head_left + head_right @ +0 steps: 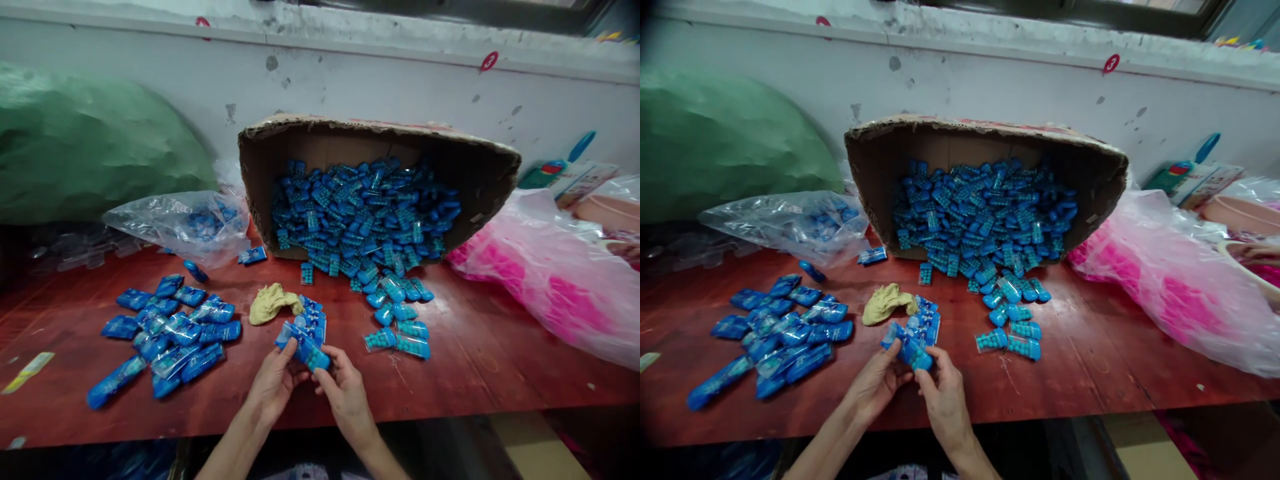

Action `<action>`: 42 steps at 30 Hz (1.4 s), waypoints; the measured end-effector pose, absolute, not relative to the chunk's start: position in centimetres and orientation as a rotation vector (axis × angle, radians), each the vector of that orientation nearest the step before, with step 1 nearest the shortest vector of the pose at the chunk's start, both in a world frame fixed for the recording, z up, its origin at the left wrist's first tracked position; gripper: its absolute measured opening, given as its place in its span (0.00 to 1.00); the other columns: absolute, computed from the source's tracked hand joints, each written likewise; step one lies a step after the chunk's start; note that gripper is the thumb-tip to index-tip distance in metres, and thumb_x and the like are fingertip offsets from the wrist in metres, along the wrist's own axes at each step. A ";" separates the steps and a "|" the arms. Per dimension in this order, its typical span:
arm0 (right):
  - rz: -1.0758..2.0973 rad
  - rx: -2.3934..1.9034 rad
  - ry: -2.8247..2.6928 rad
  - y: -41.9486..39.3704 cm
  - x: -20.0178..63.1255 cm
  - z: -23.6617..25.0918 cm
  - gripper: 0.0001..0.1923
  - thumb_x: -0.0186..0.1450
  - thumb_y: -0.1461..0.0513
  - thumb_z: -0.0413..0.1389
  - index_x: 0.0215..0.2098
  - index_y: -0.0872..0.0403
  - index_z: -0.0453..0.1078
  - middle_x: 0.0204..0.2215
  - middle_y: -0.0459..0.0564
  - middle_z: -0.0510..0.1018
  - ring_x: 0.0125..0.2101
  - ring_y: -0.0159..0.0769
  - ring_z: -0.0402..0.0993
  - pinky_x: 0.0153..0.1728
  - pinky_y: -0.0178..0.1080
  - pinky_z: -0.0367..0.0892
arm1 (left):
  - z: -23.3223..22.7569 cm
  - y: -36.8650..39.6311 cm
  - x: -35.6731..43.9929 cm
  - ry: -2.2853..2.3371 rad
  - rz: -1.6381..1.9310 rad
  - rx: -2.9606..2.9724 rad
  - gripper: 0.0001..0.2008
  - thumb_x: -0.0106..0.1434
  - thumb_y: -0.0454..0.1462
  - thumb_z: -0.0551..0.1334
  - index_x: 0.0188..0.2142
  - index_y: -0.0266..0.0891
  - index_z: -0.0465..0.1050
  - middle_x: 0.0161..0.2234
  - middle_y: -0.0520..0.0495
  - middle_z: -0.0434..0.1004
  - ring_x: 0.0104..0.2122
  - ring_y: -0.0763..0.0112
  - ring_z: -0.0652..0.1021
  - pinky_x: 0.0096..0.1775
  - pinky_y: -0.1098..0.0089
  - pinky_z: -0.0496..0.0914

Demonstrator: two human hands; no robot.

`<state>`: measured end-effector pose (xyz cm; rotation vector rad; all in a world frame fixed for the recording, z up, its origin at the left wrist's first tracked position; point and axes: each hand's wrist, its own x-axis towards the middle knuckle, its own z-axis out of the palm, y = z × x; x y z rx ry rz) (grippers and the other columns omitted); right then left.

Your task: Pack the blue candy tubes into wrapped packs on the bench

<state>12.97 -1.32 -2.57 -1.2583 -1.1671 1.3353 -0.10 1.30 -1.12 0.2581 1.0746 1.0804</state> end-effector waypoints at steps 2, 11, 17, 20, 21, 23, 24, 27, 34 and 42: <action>1.340 -1.258 -1.157 -1.7 12.7 -2.5 0.15 0.58 0.59 0.54 0.44 0.54 0.64 0.30 0.47 0.74 0.26 0.33 0.71 0.23 0.34 0.69 | -1.1 1.1 0.0 1.053 1.064 0.319 0.13 0.49 0.41 0.66 0.31 0.35 0.69 0.23 0.48 0.77 0.21 0.72 0.75 0.23 0.73 0.68; 1.464 -1.094 -1.252 -0.1 14.7 -1.4 0.29 0.48 0.64 0.63 0.48 0.49 0.64 0.37 0.44 0.71 0.36 0.34 0.69 0.38 0.36 0.66 | -0.3 0.8 -0.9 0.811 0.827 0.390 0.12 0.55 0.38 0.62 0.38 0.34 0.72 0.34 0.41 0.78 0.28 0.68 0.77 0.30 0.71 0.69; 1.169 -1.119 -1.473 -0.2 14.6 -0.1 0.14 0.57 0.65 0.57 0.42 0.49 0.70 0.36 0.46 0.73 0.38 0.35 0.69 0.42 0.37 0.64 | 0.4 1.2 -0.6 0.864 0.875 0.372 0.08 0.53 0.37 0.63 0.31 0.33 0.73 0.29 0.44 0.78 0.30 0.68 0.77 0.37 0.68 0.69; 1.031 -1.096 -1.554 -0.9 14.3 0.4 0.15 0.58 0.64 0.57 0.44 0.49 0.69 0.36 0.48 0.73 0.37 0.36 0.69 0.40 0.37 0.65 | 0.6 1.3 -0.4 0.911 0.913 0.370 0.09 0.51 0.36 0.65 0.32 0.33 0.73 0.29 0.46 0.78 0.29 0.71 0.77 0.35 0.71 0.70; 0.995 -1.094 -1.575 -1.1 14.2 0.4 0.16 0.58 0.63 0.58 0.45 0.48 0.68 0.36 0.48 0.73 0.37 0.36 0.69 0.40 0.38 0.66 | 0.6 1.2 -0.4 0.911 0.917 0.356 0.09 0.51 0.36 0.65 0.31 0.33 0.73 0.28 0.46 0.78 0.27 0.72 0.76 0.33 0.73 0.69; 0.943 -1.099 -1.599 -1.1 14.3 0.5 0.19 0.55 0.62 0.60 0.46 0.47 0.68 0.37 0.48 0.73 0.39 0.38 0.68 0.42 0.40 0.65 | 0.5 1.1 -0.5 0.871 0.914 0.321 0.07 0.51 0.35 0.65 0.31 0.34 0.73 0.26 0.48 0.77 0.25 0.74 0.75 0.29 0.75 0.69; 0.948 -1.102 -1.599 -1.1 14.4 0.4 0.22 0.53 0.61 0.62 0.47 0.47 0.67 0.39 0.48 0.72 0.41 0.39 0.67 0.44 0.41 0.64 | 0.4 1.0 -0.6 0.841 0.906 0.304 0.07 0.50 0.34 0.65 0.31 0.34 0.73 0.26 0.49 0.77 0.24 0.75 0.75 0.28 0.75 0.69; 1.150 -1.048 -1.564 -0.5 14.8 0.1 0.34 0.48 0.60 0.65 0.53 0.44 0.61 0.46 0.48 0.69 0.48 0.41 0.64 0.51 0.44 0.59 | 0.0 0.8 -1.0 0.763 0.859 0.279 0.11 0.49 0.33 0.66 0.35 0.36 0.73 0.28 0.48 0.77 0.26 0.71 0.76 0.29 0.72 0.70; 1.631 -0.812 -1.426 -0.1 15.2 -0.5 0.42 0.45 0.58 0.67 0.56 0.43 0.57 0.54 0.47 0.64 0.52 0.44 0.61 0.51 0.46 0.58 | -0.5 0.7 -1.1 0.623 0.785 0.318 0.15 0.46 0.35 0.68 0.34 0.31 0.74 0.30 0.42 0.79 0.32 0.66 0.78 0.36 0.71 0.70; 1.532 -0.948 -1.415 -0.6 15.0 -1.1 0.34 0.51 0.56 0.63 0.55 0.45 0.59 0.51 0.48 0.69 0.51 0.44 0.64 0.52 0.47 0.58 | -0.4 -0.5 0.8 0.831 0.962 0.177 0.10 0.46 0.35 0.68 0.30 0.35 0.74 0.26 0.49 0.78 0.25 0.75 0.76 0.29 0.77 0.69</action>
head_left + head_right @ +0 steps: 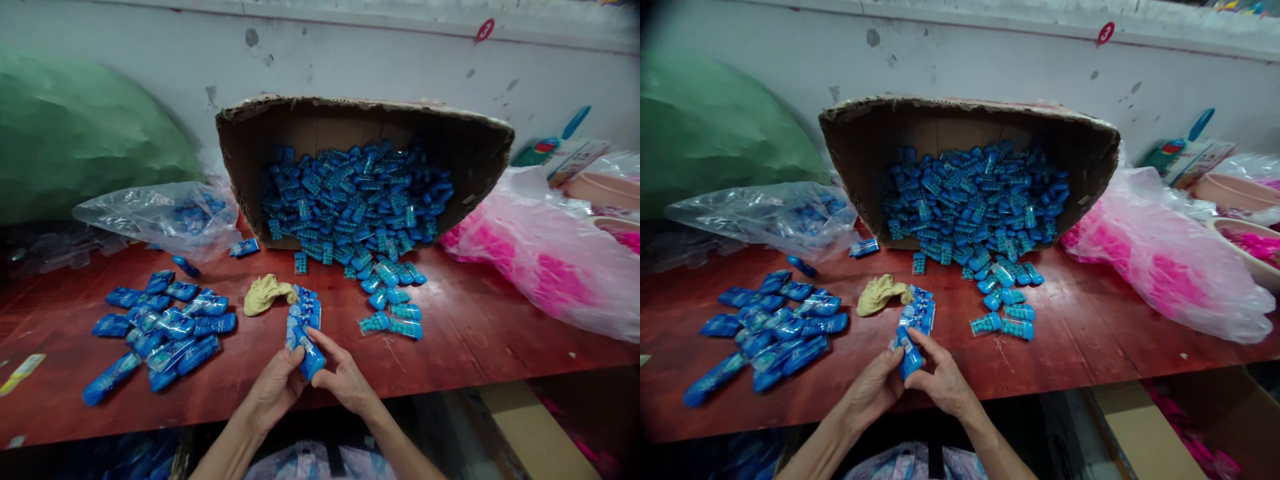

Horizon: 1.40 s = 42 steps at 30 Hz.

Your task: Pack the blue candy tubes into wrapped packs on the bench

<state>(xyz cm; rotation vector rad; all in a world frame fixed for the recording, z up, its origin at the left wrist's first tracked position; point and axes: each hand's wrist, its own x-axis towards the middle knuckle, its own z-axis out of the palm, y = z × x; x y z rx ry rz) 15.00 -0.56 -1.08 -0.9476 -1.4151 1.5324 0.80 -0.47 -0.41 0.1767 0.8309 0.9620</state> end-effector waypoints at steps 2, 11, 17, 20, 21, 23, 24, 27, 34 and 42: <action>1.428 -1.007 -1.450 -0.8 14.7 -1.3 0.31 0.54 0.56 0.61 0.55 0.46 0.60 0.51 0.49 0.69 0.51 0.44 0.64 0.53 0.47 0.57 | -0.5 -0.9 1.4 0.890 1.007 0.140 0.09 0.47 0.36 0.68 0.29 0.34 0.74 0.24 0.50 0.77 0.22 0.77 0.74 0.26 0.78 0.69; 1.654 -0.894 -1.136 -0.7 14.4 -2.6 0.26 0.55 0.50 0.57 0.50 0.47 0.66 0.44 0.48 0.75 0.45 0.41 0.69 0.49 0.44 0.61 | 0.5 -1.3 1.6 0.899 0.992 0.073 0.07 0.56 0.34 0.61 0.35 0.36 0.72 0.31 0.46 0.79 0.31 0.67 0.78 0.39 0.63 0.71; 1.816 -0.834 -0.944 -0.6 14.1 -2.7 0.26 0.53 0.51 0.60 0.50 0.48 0.66 0.31 0.46 0.76 0.31 0.34 0.72 0.39 0.39 0.66 | 0.1 -0.9 1.3 0.916 0.936 0.089 0.05 0.57 0.35 0.60 0.34 0.35 0.71 0.29 0.46 0.79 0.30 0.66 0.79 0.37 0.63 0.72; 1.669 -1.020 -1.055 -0.9 13.8 -2.6 0.23 0.55 0.58 0.60 0.49 0.49 0.67 0.24 0.42 0.73 0.26 0.30 0.68 0.34 0.36 0.66 | 0.1 -0.9 1.2 0.920 0.925 0.153 0.07 0.56 0.36 0.60 0.33 0.34 0.72 0.30 0.45 0.79 0.31 0.66 0.78 0.39 0.64 0.71; 1.575 -1.080 -1.117 -1.0 13.7 -2.4 0.22 0.55 0.60 0.59 0.48 0.49 0.68 0.27 0.43 0.73 0.28 0.31 0.68 0.36 0.36 0.65 | 0.2 -1.0 1.1 0.918 0.925 0.176 0.07 0.56 0.36 0.60 0.33 0.34 0.72 0.30 0.45 0.79 0.32 0.66 0.78 0.39 0.65 0.70; 1.361 -1.175 -1.234 -1.3 13.5 -1.8 0.20 0.55 0.63 0.58 0.47 0.49 0.68 0.34 0.45 0.73 0.35 0.34 0.68 0.40 0.37 0.64 | 0.3 -1.0 1.1 0.903 0.937 0.232 0.08 0.56 0.37 0.60 0.34 0.34 0.72 0.32 0.45 0.78 0.34 0.67 0.77 0.39 0.66 0.70; 1.265 -1.208 -1.278 -1.4 13.4 -1.5 0.19 0.55 0.64 0.57 0.46 0.49 0.69 0.37 0.46 0.72 0.37 0.36 0.68 0.42 0.38 0.63 | 0.3 -1.1 1.1 0.895 0.949 0.267 0.09 0.57 0.38 0.59 0.35 0.34 0.72 0.33 0.44 0.78 0.35 0.67 0.77 0.39 0.67 0.69; 1.136 -1.274 -1.318 -1.7 13.2 -0.9 0.15 0.56 0.65 0.55 0.42 0.50 0.70 0.37 0.48 0.72 0.39 0.37 0.68 0.43 0.39 0.63 | 0.0 -1.5 1.3 0.955 0.977 0.399 0.13 0.57 0.42 0.58 0.37 0.34 0.72 0.37 0.43 0.77 0.37 0.67 0.75 0.38 0.70 0.69; 1.469 -1.116 -0.880 -1.4 12.6 -1.8 0.13 0.52 0.66 0.58 0.38 0.54 0.67 0.32 0.46 0.75 0.32 0.34 0.70 0.36 0.37 0.66 | -2.1 -0.9 0.8 1.360 1.171 0.664 0.24 0.52 0.45 0.61 0.48 0.39 0.66 0.41 0.44 0.75 0.35 0.66 0.75 0.32 0.69 0.70; 1.399 -1.130 -0.957 -2.1 11.5 -2.2 0.17 0.53 0.67 0.58 0.41 0.53 0.67 0.31 0.45 0.73 0.30 0.32 0.68 0.33 0.34 0.65 | -2.9 0.5 -1.2 1.580 1.220 0.960 0.14 0.54 0.45 0.59 0.30 0.37 0.76 0.27 0.50 0.78 0.30 0.68 0.73 0.34 0.72 0.66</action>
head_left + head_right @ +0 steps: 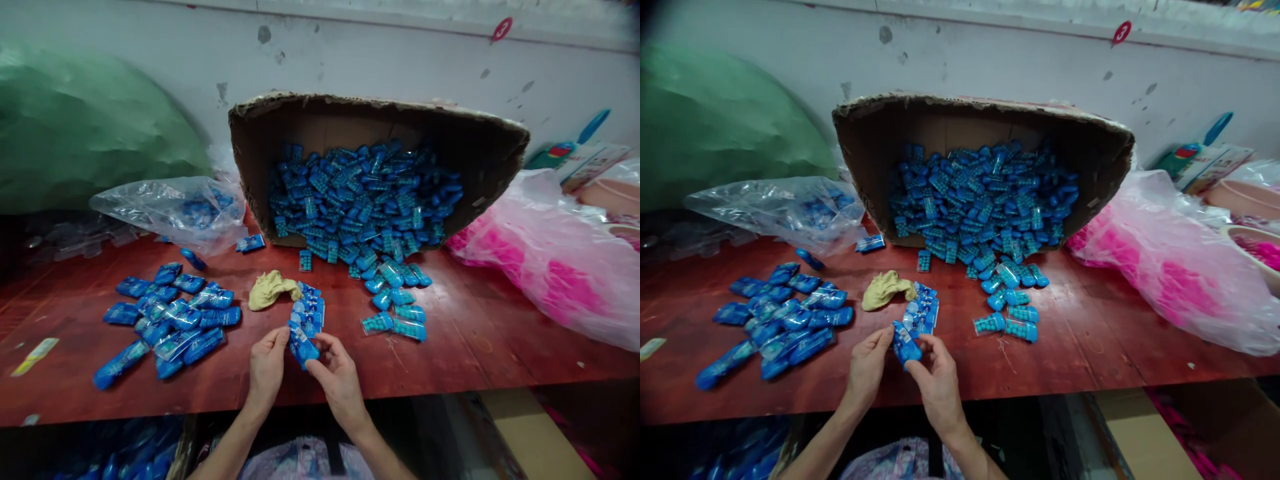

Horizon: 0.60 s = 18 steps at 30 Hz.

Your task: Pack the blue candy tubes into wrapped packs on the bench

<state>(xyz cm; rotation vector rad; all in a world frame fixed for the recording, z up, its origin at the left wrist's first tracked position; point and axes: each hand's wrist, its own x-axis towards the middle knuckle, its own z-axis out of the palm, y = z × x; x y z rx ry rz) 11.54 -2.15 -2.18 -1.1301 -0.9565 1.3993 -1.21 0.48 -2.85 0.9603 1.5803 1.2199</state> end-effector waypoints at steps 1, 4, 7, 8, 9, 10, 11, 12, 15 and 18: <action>1.366 -1.142 -0.992 -2.2 11.4 -2.3 0.16 0.54 0.66 0.57 0.42 0.53 0.66 0.32 0.45 0.73 0.31 0.32 0.68 0.33 0.34 0.66 | -2.8 0.6 -1.2 1.579 1.223 0.945 0.14 0.53 0.45 0.59 0.30 0.36 0.76 0.27 0.50 0.77 0.29 0.69 0.73 0.33 0.72 0.66; 1.243 -1.193 -1.093 -2.3 11.2 -2.5 0.16 0.56 0.65 0.56 0.43 0.53 0.66 0.32 0.46 0.72 0.31 0.33 0.69 0.34 0.35 0.67 | -2.3 0.7 -0.9 1.518 1.258 0.790 0.15 0.52 0.46 0.61 0.30 0.36 0.75 0.25 0.50 0.77 0.26 0.70 0.73 0.30 0.73 0.66; 1.041 -1.243 -1.242 -2.4 11.5 -2.3 0.15 0.57 0.66 0.54 0.44 0.53 0.66 0.34 0.48 0.72 0.34 0.35 0.69 0.36 0.36 0.67 | -1.4 0.6 -0.4 1.334 1.223 0.549 0.17 0.50 0.47 0.62 0.34 0.37 0.71 0.23 0.52 0.75 0.22 0.72 0.73 0.26 0.72 0.67; 0.973 -1.249 -1.298 -2.5 11.6 -2.1 0.15 0.58 0.66 0.54 0.44 0.52 0.66 0.35 0.49 0.72 0.35 0.35 0.69 0.37 0.37 0.67 | -1.0 0.5 -0.3 1.264 1.178 0.490 0.17 0.50 0.46 0.63 0.34 0.38 0.70 0.23 0.52 0.75 0.21 0.73 0.73 0.26 0.72 0.68; 0.923 -1.245 -1.352 -2.6 11.8 -1.9 0.16 0.58 0.67 0.54 0.45 0.52 0.65 0.36 0.49 0.71 0.37 0.36 0.69 0.39 0.37 0.67 | -0.7 0.5 -0.2 1.199 1.121 0.446 0.16 0.49 0.45 0.63 0.34 0.37 0.69 0.22 0.52 0.75 0.21 0.74 0.73 0.26 0.72 0.68; 0.893 -1.231 -1.401 -2.7 11.9 -1.8 0.17 0.58 0.68 0.53 0.46 0.51 0.65 0.37 0.49 0.71 0.37 0.36 0.69 0.40 0.38 0.66 | -0.4 0.4 -0.3 1.139 1.061 0.417 0.15 0.49 0.44 0.64 0.33 0.36 0.69 0.23 0.51 0.75 0.21 0.74 0.74 0.27 0.72 0.69; 0.879 -1.212 -1.444 -2.8 12.1 -1.6 0.18 0.58 0.68 0.53 0.47 0.51 0.64 0.37 0.49 0.71 0.38 0.36 0.69 0.40 0.38 0.66 | -0.2 0.4 -0.3 1.086 1.008 0.403 0.14 0.49 0.42 0.65 0.32 0.35 0.69 0.24 0.50 0.76 0.22 0.74 0.74 0.28 0.73 0.69; 0.874 -1.191 -1.478 -2.9 12.2 -1.5 0.19 0.58 0.68 0.53 0.47 0.50 0.64 0.37 0.49 0.71 0.38 0.36 0.69 0.40 0.37 0.66 | -0.1 0.4 -0.5 1.039 0.971 0.398 0.13 0.50 0.41 0.65 0.32 0.35 0.70 0.25 0.48 0.76 0.24 0.74 0.75 0.30 0.73 0.69; 0.887 -1.163 -1.504 -3.0 12.2 -1.5 0.20 0.58 0.68 0.53 0.49 0.49 0.62 0.36 0.48 0.70 0.37 0.35 0.68 0.40 0.38 0.67 | -0.1 0.4 -0.9 0.959 0.937 0.407 0.10 0.53 0.38 0.63 0.35 0.34 0.70 0.29 0.46 0.78 0.29 0.72 0.77 0.35 0.73 0.70; 0.970 -1.192 -1.416 -2.9 12.0 -1.9 0.20 0.57 0.68 0.54 0.48 0.50 0.62 0.36 0.49 0.70 0.37 0.36 0.69 0.39 0.39 0.67 | -0.5 0.5 -1.2 0.943 0.956 0.391 0.10 0.54 0.38 0.62 0.37 0.36 0.70 0.30 0.47 0.79 0.31 0.69 0.78 0.37 0.69 0.70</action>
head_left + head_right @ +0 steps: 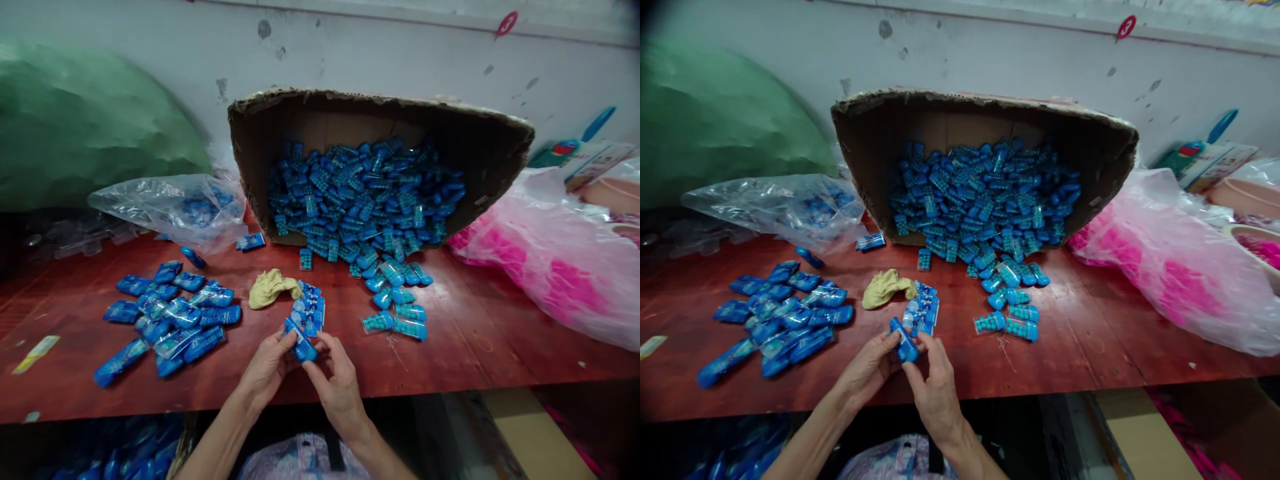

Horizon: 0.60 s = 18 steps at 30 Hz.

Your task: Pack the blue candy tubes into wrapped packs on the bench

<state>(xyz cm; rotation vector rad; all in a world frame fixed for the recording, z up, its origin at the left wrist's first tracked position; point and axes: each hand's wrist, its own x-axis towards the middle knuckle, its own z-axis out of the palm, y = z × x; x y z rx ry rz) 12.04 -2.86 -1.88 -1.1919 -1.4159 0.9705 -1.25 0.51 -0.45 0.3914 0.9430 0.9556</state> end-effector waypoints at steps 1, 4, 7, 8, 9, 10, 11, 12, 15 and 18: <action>1.017 -1.197 -1.369 -2.8 11.9 -2.0 0.21 0.57 0.68 0.54 0.48 0.50 0.62 0.36 0.48 0.70 0.36 0.36 0.69 0.39 0.39 0.67 | -0.6 0.5 -1.3 0.941 0.958 0.378 0.10 0.54 0.38 0.62 0.37 0.36 0.70 0.30 0.47 0.79 0.31 0.69 0.78 0.37 0.69 0.70; 1.167 -1.169 -1.190 -2.4 11.6 -2.2 0.21 0.56 0.68 0.55 0.47 0.51 0.61 0.33 0.46 0.70 0.33 0.34 0.69 0.36 0.37 0.68 | -0.7 0.6 -1.4 0.914 0.942 0.328 0.08 0.55 0.37 0.62 0.34 0.36 0.71 0.31 0.46 0.79 0.31 0.68 0.78 0.35 0.69 0.71; 1.332 -1.102 -1.002 -2.0 11.8 -2.1 0.23 0.53 0.67 0.58 0.46 0.51 0.62 0.30 0.43 0.69 0.31 0.32 0.68 0.34 0.35 0.68 | -0.6 0.5 -1.6 0.867 0.915 0.298 0.08 0.56 0.36 0.61 0.34 0.35 0.72 0.34 0.44 0.79 0.34 0.67 0.78 0.34 0.71 0.71; 1.382 -1.083 -0.962 -1.9 11.9 -2.0 0.24 0.52 0.68 0.59 0.46 0.50 0.62 0.30 0.43 0.68 0.31 0.31 0.68 0.34 0.35 0.68 | -0.5 0.5 -1.7 0.852 0.907 0.296 0.08 0.56 0.36 0.60 0.36 0.35 0.72 0.35 0.44 0.79 0.35 0.67 0.78 0.35 0.71 0.71; 1.427 -1.072 -0.944 -1.8 12.2 -2.0 0.26 0.50 0.68 0.60 0.47 0.50 0.62 0.30 0.42 0.68 0.31 0.31 0.68 0.34 0.35 0.67 | -0.5 0.5 -1.8 0.837 0.896 0.297 0.09 0.56 0.36 0.60 0.37 0.35 0.72 0.35 0.43 0.79 0.35 0.67 0.78 0.35 0.71 0.70; 1.465 -1.067 -0.950 -1.7 12.5 -1.9 0.29 0.49 0.68 0.60 0.48 0.49 0.62 0.31 0.43 0.68 0.32 0.32 0.68 0.34 0.35 0.67 | -0.4 0.5 -1.9 0.822 0.879 0.300 0.10 0.57 0.36 0.59 0.39 0.35 0.72 0.35 0.43 0.79 0.36 0.67 0.77 0.36 0.71 0.70; 1.495 -1.066 -0.976 -1.5 12.8 -1.8 0.31 0.48 0.68 0.61 0.50 0.48 0.61 0.33 0.43 0.69 0.33 0.32 0.68 0.35 0.35 0.67 | -0.4 0.4 -2.0 0.806 0.859 0.303 0.11 0.57 0.36 0.59 0.39 0.35 0.72 0.35 0.43 0.78 0.36 0.67 0.77 0.37 0.70 0.70; 1.518 -1.064 -1.018 -1.4 13.2 -1.8 0.34 0.47 0.69 0.62 0.51 0.47 0.60 0.36 0.44 0.69 0.34 0.33 0.68 0.36 0.36 0.67 | -0.4 0.4 -2.1 0.789 0.838 0.306 0.11 0.57 0.36 0.59 0.40 0.35 0.72 0.35 0.43 0.78 0.36 0.67 0.77 0.38 0.69 0.70; 1.592 -0.999 -1.158 -1.1 14.0 -1.7 0.38 0.45 0.68 0.63 0.53 0.44 0.61 0.44 0.46 0.67 0.41 0.37 0.67 0.41 0.39 0.65 | -0.5 0.2 -2.2 0.750 0.781 0.322 0.11 0.57 0.35 0.59 0.39 0.34 0.73 0.34 0.43 0.78 0.35 0.67 0.77 0.39 0.68 0.69; 1.668 -0.896 -1.178 -0.7 14.5 -1.8 0.37 0.44 0.67 0.64 0.51 0.43 0.63 0.45 0.46 0.66 0.44 0.40 0.65 0.43 0.41 0.65 | -0.7 0.1 -2.0 0.734 0.766 0.309 0.10 0.57 0.35 0.59 0.39 0.35 0.73 0.34 0.44 0.78 0.31 0.70 0.77 0.36 0.68 0.70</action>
